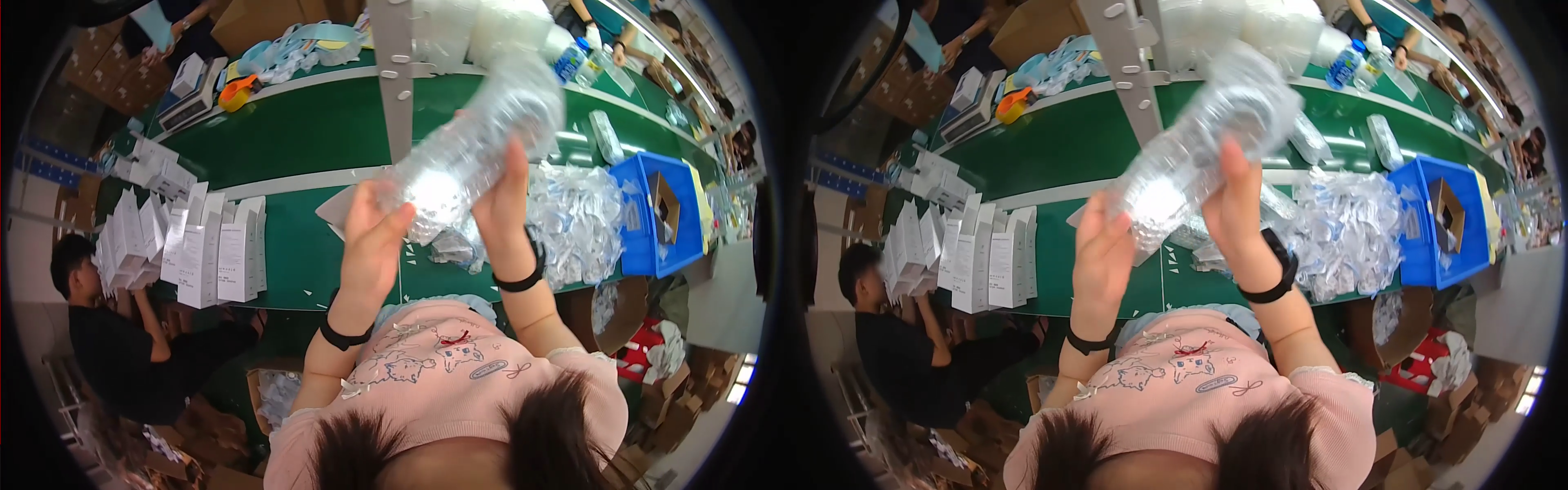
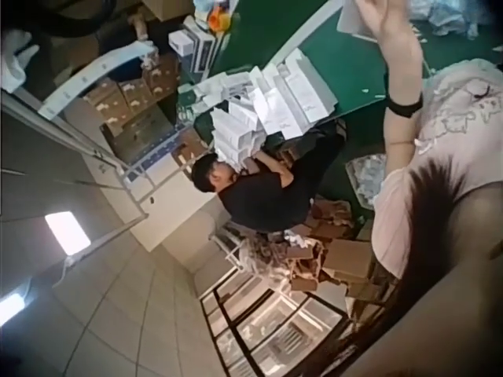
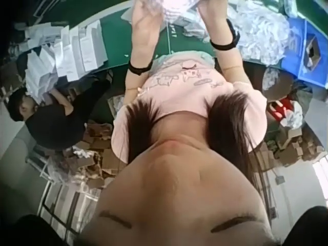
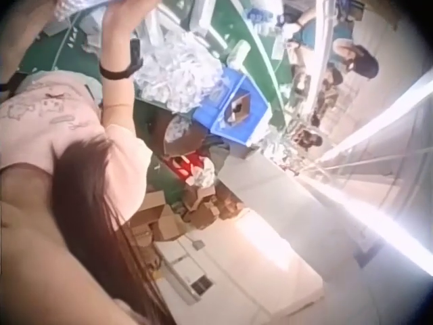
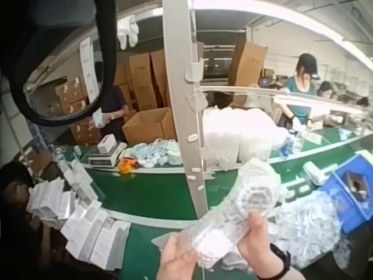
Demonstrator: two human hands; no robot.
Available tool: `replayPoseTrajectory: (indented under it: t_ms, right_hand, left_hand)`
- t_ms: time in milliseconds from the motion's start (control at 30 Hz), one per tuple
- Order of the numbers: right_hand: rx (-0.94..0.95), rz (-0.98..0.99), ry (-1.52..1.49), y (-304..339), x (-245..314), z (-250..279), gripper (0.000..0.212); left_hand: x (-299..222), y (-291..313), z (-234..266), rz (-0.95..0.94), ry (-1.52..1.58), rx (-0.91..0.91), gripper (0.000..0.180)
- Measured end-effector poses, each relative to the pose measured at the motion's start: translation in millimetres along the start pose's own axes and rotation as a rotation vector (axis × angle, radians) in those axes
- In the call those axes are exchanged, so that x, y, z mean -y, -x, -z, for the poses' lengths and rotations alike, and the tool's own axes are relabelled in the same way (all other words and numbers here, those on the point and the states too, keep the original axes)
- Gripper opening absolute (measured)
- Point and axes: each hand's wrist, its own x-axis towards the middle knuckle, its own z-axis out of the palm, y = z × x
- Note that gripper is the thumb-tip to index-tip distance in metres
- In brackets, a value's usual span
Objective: The person packages shower heads by placing a small component and a bubble-wrapped shower head into a box, then adds a blue cord before closing it. After repeating this process, they gather the remaining blue cords from the table and drop them into a large cardboard bin.
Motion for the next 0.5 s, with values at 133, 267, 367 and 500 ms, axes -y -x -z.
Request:
replayPoseTrajectory:
  t_ms: [133, 267, 367, 500]
  right_hand:
    - [0.125, -0.151, -0.054, 0.9, 20.1, -8.8, 0.047]
    - [0.219, -0.162, 0.035, 18.9, 26.1, -21.4, 0.047]
    - [0.236, -0.17, 0.118, 21.6, 27.9, -20.8, 0.053]
    - [0.25, -0.198, 0.107, 25.0, 32.6, -24.9, 0.054]
  left_hand:
    - [-7.6, 6.1, 4.6, -0.18, -0.148, 0.029, 0.041]
    - [-13.2, 8.3, -3.8, -0.118, -0.331, 0.143, 0.052]
    - [-13.5, 4.4, 1.7, -0.127, -0.472, 0.315, 0.057]
    - [-14.0, 12.2, -2.3, -0.062, -0.27, 0.355, 0.054]
